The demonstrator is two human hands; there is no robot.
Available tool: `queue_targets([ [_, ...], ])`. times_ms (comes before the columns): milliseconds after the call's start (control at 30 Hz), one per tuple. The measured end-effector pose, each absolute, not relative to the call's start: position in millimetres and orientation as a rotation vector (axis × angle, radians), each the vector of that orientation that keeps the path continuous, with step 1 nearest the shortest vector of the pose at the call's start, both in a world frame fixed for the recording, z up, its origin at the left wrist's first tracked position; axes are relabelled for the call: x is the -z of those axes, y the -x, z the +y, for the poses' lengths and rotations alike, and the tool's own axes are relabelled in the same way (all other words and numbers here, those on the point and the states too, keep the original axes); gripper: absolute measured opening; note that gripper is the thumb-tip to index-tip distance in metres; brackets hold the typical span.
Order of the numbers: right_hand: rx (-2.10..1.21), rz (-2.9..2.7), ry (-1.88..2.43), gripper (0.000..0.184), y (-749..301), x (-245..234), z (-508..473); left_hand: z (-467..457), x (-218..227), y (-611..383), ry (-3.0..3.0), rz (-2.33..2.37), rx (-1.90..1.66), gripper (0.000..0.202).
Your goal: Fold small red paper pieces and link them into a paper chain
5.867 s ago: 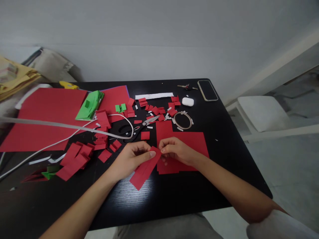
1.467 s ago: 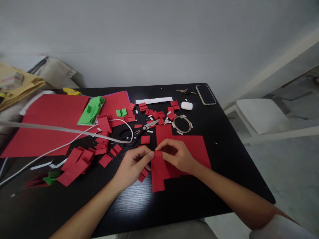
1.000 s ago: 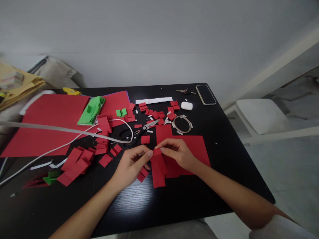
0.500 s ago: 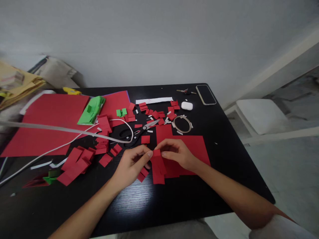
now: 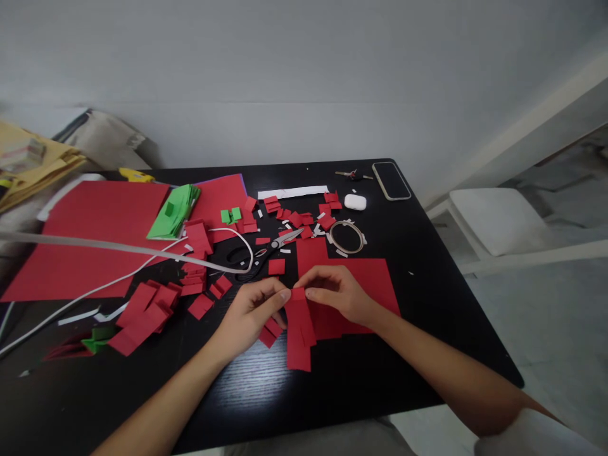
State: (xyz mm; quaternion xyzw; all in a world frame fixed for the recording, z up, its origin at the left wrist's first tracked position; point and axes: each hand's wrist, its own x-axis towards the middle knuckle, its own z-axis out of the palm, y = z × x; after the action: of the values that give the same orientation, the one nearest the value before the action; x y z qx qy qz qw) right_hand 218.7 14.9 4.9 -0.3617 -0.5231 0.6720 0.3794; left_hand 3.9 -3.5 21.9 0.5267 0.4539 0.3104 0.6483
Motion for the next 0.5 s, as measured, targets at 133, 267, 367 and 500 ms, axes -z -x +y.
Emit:
queue_targets([
  [133,-1.681,-1.365,0.965,0.008,-217.6,-4.5,13.3,-5.5,-22.4,-4.3,-1.281,1.047,-0.751,0.035],
  [267,-1.61,-1.448,1.0,0.007,-215.7,-5.1,10.4,-8.0,-21.8,-4.8,-1.389,1.083,-0.758,0.029],
  [367,-1.49,-1.525,1.016,0.006,-214.7,-5.4,9.1,-8.6,-20.7,-4.6,-1.432,1.102,-0.755,0.027],
  [500,-1.427,-1.543,1.014,0.01,-215.0,-4.7,8.7,-9.1,-20.2,-4.0,-1.468,1.116,-0.749,0.029],
])
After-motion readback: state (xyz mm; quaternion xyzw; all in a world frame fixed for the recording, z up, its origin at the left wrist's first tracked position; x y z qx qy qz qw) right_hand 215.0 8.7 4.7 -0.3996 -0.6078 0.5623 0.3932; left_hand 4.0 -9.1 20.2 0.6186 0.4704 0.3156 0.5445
